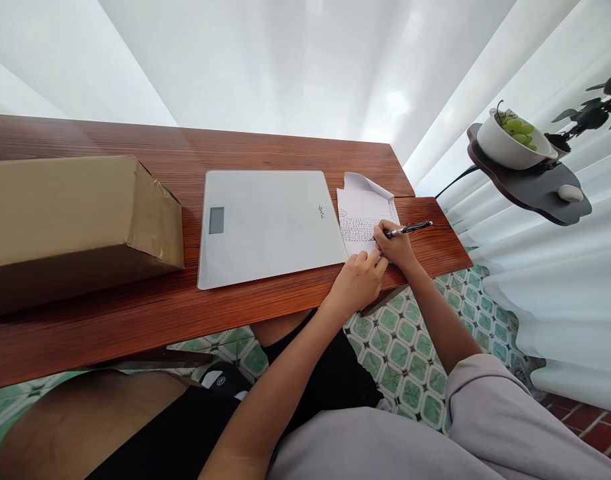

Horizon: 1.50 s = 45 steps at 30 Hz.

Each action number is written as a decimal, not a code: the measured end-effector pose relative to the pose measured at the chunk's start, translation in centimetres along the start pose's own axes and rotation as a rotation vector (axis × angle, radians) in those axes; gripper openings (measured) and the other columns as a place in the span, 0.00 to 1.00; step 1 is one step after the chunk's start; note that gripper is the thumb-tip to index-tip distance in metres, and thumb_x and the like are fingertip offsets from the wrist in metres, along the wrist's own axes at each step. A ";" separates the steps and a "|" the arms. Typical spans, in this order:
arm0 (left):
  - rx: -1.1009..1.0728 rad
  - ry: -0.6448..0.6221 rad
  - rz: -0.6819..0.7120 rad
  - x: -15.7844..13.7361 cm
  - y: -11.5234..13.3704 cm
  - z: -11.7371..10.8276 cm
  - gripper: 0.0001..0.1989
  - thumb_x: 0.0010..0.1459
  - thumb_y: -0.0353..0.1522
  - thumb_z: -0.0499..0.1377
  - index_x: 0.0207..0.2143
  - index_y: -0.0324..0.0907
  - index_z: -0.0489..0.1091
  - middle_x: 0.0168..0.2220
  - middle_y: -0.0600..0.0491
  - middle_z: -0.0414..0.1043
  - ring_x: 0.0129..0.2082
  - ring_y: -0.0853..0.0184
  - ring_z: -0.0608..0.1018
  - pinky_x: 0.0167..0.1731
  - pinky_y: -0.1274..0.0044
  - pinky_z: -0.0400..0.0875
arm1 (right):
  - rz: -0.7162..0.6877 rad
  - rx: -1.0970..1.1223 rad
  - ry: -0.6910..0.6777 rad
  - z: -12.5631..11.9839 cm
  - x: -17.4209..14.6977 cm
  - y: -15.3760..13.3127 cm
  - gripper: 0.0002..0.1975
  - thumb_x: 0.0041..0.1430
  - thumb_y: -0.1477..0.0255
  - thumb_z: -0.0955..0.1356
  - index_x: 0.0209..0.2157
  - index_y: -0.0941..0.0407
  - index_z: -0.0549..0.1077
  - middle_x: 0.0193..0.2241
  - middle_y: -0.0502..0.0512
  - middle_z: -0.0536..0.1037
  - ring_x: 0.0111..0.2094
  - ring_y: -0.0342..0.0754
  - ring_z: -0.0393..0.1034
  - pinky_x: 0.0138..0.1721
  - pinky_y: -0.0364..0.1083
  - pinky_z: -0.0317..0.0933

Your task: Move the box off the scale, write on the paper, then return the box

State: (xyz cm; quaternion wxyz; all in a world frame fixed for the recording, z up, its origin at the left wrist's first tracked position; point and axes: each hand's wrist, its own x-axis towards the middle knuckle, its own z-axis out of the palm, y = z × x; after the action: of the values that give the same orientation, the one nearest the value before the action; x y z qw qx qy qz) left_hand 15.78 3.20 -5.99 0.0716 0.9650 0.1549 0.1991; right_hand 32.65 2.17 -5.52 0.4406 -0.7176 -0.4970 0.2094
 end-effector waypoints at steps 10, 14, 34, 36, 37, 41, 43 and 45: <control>0.005 -0.013 0.002 -0.2 -0.1 0.0 0.09 0.63 0.26 0.49 0.43 0.37 0.66 0.44 0.44 0.68 0.37 0.59 0.69 0.36 0.68 0.64 | 0.017 0.034 0.013 -0.1 -0.1 0.0 0.17 0.63 0.65 0.65 0.21 0.52 0.60 0.11 0.43 0.65 0.13 0.41 0.59 0.18 0.43 0.56; 0.010 -0.033 0.006 -0.1 -0.1 -0.1 0.10 0.63 0.26 0.50 0.44 0.36 0.66 0.45 0.43 0.68 0.38 0.58 0.69 0.37 0.68 0.65 | 0.025 0.047 0.007 -0.1 -0.1 0.1 0.16 0.64 0.64 0.64 0.22 0.52 0.61 0.12 0.43 0.66 0.12 0.41 0.59 0.17 0.43 0.56; -0.007 -0.065 -0.001 0.0 0.0 -0.3 0.10 0.64 0.27 0.50 0.45 0.36 0.67 0.47 0.42 0.68 0.40 0.57 0.70 0.38 0.67 0.66 | 0.014 -0.002 0.005 0.0 -0.1 -0.2 0.19 0.63 0.63 0.66 0.21 0.52 0.60 0.11 0.43 0.65 0.14 0.40 0.57 0.19 0.44 0.55; -0.007 -0.071 0.000 0.1 0.0 -0.4 0.10 0.64 0.27 0.50 0.45 0.36 0.67 0.47 0.42 0.68 0.40 0.58 0.70 0.37 0.67 0.66 | 0.015 0.002 0.005 -0.1 -0.1 -0.1 0.18 0.63 0.63 0.66 0.21 0.52 0.60 0.11 0.43 0.65 0.13 0.40 0.58 0.19 0.44 0.56; -0.007 -0.074 0.000 0.1 0.0 -0.4 0.10 0.64 0.27 0.50 0.46 0.36 0.67 0.47 0.42 0.68 0.40 0.58 0.70 0.37 0.67 0.65 | 0.016 0.004 0.005 -0.1 -0.1 -0.1 0.18 0.63 0.64 0.66 0.21 0.52 0.60 0.11 0.43 0.65 0.13 0.41 0.58 0.19 0.44 0.56; -0.007 -0.081 0.001 0.0 0.0 -0.4 0.10 0.65 0.27 0.49 0.46 0.36 0.67 0.47 0.42 0.68 0.40 0.58 0.70 0.38 0.67 0.65 | 0.025 0.013 0.014 -0.1 -0.1 -0.1 0.17 0.64 0.64 0.64 0.21 0.52 0.60 0.12 0.44 0.66 0.13 0.42 0.59 0.19 0.44 0.56; -0.008 -0.081 0.001 0.0 0.0 -0.4 0.10 0.65 0.27 0.49 0.46 0.36 0.66 0.47 0.42 0.68 0.40 0.58 0.70 0.37 0.67 0.65 | 0.028 0.011 0.018 -0.1 -0.2 0.0 0.17 0.63 0.64 0.64 0.22 0.52 0.60 0.11 0.44 0.65 0.13 0.42 0.59 0.18 0.44 0.56; -0.008 -0.077 0.000 0.0 0.1 -0.4 0.10 0.64 0.27 0.49 0.46 0.36 0.66 0.46 0.43 0.68 0.40 0.58 0.70 0.37 0.67 0.65 | 0.026 0.005 0.020 -0.1 -0.2 -0.1 0.17 0.63 0.64 0.64 0.21 0.52 0.60 0.11 0.44 0.65 0.13 0.42 0.59 0.19 0.44 0.55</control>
State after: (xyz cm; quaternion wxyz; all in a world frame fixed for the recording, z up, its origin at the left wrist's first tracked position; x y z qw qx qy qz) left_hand 15.60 3.14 -5.62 0.0815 0.9716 0.1513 0.1625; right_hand 32.62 1.99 -5.44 0.4444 -0.7251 -0.4827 0.2092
